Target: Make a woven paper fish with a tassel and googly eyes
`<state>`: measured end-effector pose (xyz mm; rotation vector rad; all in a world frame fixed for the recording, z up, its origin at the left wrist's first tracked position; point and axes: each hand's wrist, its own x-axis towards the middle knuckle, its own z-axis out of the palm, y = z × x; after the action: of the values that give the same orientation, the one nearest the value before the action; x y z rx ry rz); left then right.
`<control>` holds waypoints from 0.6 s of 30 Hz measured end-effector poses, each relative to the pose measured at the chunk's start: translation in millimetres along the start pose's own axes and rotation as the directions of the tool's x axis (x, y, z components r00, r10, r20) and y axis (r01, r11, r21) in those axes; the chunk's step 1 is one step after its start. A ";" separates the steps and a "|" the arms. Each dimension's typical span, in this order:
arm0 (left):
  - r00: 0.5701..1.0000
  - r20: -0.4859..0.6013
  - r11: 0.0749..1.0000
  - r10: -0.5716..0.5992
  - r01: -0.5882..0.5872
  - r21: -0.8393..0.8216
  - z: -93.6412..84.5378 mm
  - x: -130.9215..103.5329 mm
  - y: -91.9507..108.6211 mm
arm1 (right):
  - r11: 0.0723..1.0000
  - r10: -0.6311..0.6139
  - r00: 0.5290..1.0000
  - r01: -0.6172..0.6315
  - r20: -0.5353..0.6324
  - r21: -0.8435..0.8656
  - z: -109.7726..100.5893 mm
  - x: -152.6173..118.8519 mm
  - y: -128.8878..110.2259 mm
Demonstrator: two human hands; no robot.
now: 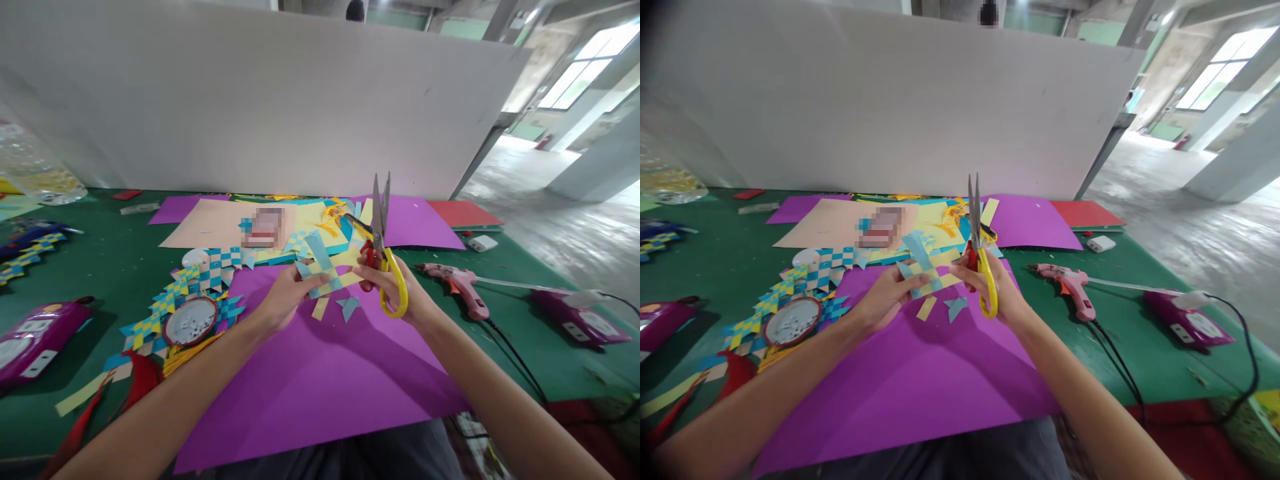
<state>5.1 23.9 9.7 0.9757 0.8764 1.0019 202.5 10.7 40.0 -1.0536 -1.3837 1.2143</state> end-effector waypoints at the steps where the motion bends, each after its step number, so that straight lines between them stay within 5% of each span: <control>1: 1.000 -0.017 1.000 0.006 -0.007 -0.012 0.1 0.1 0.0 | 1.000 0.008 1.000 -0.008 0.012 -0.008 -0.2 0.7 1.1; 9: 0.993 0.116 0.997 -0.023 0.014 0.074 3.8 -3.3 0.9 | 1.000 0.006 0.999 -0.006 -0.044 0.007 3.5 2.6 7.5; 15: 0.998 -0.002 0.992 0.056 -0.056 0.112 0.8 -2.5 2.5 | 0.988 -0.005 0.998 -0.006 -0.066 -0.157 -16.1 -1.8 -13.9; 18: 0.997 -0.009 0.993 0.078 -0.077 0.094 -0.4 -2.4 4.5 | 0.955 -0.001 0.999 0.015 0.047 -0.295 -38.5 -6.6 -25.6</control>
<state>2.8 22.7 14.2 1.0907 0.9081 1.0418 241.4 6.7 65.5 -1.2291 -1.6396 1.0510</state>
